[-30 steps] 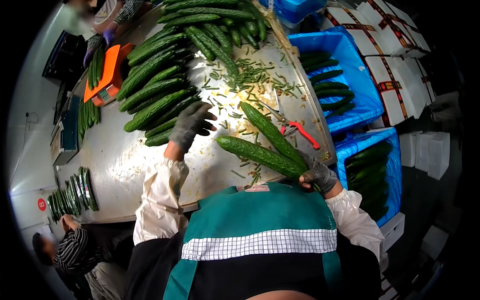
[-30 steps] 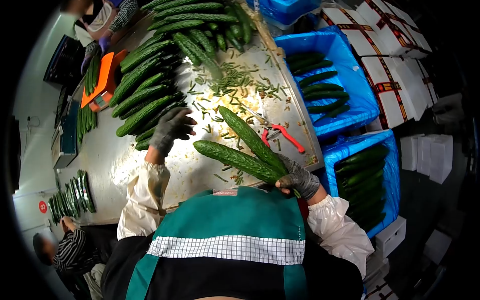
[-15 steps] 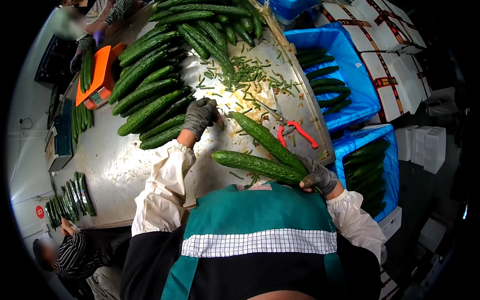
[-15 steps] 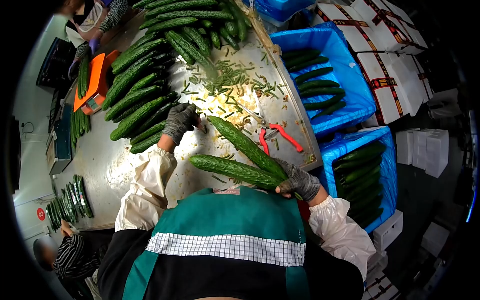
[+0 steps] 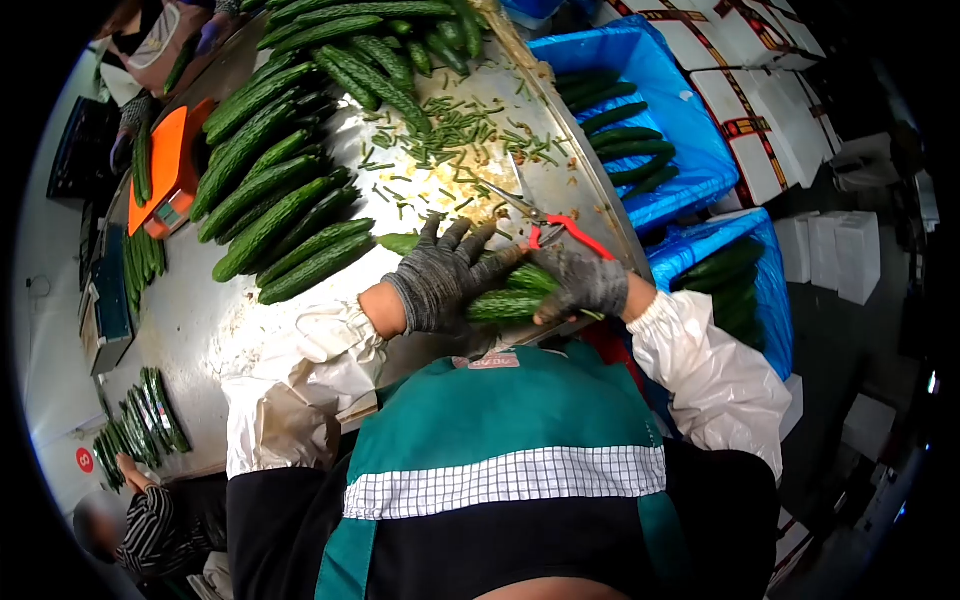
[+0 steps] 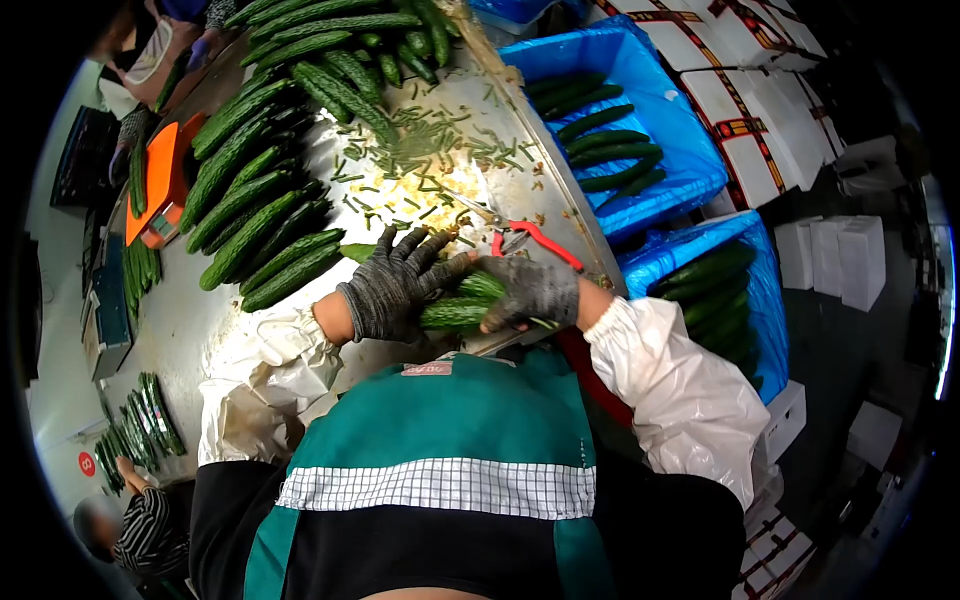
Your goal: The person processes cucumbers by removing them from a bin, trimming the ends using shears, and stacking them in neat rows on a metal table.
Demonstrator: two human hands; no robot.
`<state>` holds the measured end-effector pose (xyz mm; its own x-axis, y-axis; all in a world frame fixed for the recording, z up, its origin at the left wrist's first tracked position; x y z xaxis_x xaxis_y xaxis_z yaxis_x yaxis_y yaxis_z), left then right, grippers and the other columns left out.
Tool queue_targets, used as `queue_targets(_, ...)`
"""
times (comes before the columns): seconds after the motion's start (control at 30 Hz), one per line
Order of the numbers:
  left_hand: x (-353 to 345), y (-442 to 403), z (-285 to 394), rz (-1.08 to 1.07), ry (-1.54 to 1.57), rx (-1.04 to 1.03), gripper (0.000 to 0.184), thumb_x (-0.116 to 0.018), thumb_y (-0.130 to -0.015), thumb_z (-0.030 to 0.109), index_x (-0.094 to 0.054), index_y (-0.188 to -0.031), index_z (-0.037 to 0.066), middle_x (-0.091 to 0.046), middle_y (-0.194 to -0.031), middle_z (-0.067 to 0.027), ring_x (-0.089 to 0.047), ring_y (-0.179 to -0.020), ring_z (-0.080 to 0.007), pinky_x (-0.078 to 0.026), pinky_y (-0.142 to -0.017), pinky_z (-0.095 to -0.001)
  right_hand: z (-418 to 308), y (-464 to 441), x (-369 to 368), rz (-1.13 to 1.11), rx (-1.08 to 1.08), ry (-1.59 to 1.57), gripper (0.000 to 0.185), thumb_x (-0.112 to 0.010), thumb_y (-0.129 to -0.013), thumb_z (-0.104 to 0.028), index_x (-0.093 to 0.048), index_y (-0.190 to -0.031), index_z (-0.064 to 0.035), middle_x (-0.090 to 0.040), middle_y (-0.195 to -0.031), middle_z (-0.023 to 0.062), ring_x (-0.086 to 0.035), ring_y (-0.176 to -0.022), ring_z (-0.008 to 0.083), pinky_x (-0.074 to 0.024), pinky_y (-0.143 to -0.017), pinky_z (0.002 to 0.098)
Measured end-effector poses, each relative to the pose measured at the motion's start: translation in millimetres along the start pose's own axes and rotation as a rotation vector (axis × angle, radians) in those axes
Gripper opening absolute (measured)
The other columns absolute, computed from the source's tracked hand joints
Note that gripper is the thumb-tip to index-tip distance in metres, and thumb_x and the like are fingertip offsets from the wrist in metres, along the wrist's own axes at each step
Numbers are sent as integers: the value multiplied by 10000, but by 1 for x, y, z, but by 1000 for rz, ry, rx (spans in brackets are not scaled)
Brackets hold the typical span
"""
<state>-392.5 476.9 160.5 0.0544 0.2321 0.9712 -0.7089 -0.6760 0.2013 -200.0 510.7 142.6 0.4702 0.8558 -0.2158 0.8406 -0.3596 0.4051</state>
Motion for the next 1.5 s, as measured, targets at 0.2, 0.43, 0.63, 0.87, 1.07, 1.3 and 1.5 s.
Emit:
queue_targets(0.2, -31, 6, 1, 174, 146, 157, 945, -690, -570, 417, -247, -1361, 153, -484, -933, -139, -490, -850, -317, -377, -715, -439, -13, -24, 0, 56, -186, 1006, 782, -753, -603, -180, -387, -1282, -48, -573, -1048, 136, -547, -937, 203, -445, -808, 309)
queue_targets(0.43, -35, 30, -13, 388, 142, 412, 950, -698, -591, 342, -202, -1379, 155, -471, -936, -118, -472, -841, -293, -360, -729, -440, -23, -18, 30, 304, -72, -117, 661, -683, -748, -259, -353, -1278, -42, -593, -753, 87, -555, -561, 161, -465, -514, 286)
queue_targets(0.63, -19, 51, -29, 299, 227, 746, 1125, -774, -492, 276, -117, -1384, 84, -486, -943, -186, -494, -846, -353, -416, -740, -438, 43, 0, 37, 1184, 0, 876, 559, -659, -667, -339, -491, -1110, -43, -445, -1179, 213, -447, -1074, 340, -382, -881, 384)
queue_targets(0.87, -23, 54, -35, 314, 250, 839, 1134, -782, -481, 242, -113, -1384, 89, -501, -957, -200, -511, -871, -361, -431, -764, -435, 53, -5, -9, 967, -382, 1260, 644, -605, -666, -392, -440, -1220, -108, -317, -1316, 181, -246, -1248, 341, -181, -986, 536)
queue_targets(1.07, -27, 51, -37, 216, 322, 952, 1119, -783, -496, 296, -132, -1377, 69, -508, -1042, -210, -515, -948, -367, -433, -818, -416, 35, -14, -20, 846, -644, 1184, 645, -616, -668, -358, -424, -1247, -151, -310, -1329, 154, -274, -1229, 309, -233, -960, 505)
queue_targets(1.3, -35, 53, -40, 261, 578, 977, 1018, -727, -583, 292, -123, -1381, 105, -501, -1078, -226, -504, -996, -359, -435, -820, -410, 62, 4, 12, 1017, -193, 1028, 481, -673, -623, -239, -513, -1049, -83, -464, -1117, 168, -429, -1060, 328, -378, -845, 452)
queue_targets(1.5, -39, 53, -46, 277, 611, 1036, 1038, -737, -564, 260, -117, -1382, 104, -502, -1086, -236, -505, -1000, -365, -436, -826, -406, 71, 37, -6, 901, 286, 437, 314, -623, -635, -127, -469, -899, -56, -506, -887, 132, -538, -746, 300, -446, -686, 378)
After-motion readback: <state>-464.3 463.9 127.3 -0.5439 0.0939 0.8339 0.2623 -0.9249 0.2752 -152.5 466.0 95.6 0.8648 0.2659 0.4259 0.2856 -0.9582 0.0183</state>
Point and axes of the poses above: each hand's wrist, its own y-axis away from the middle knuckle, its own x-axis out of the back of the hand, z = x × y, the point moved 2 cm from there along -y, towards the middle knuckle
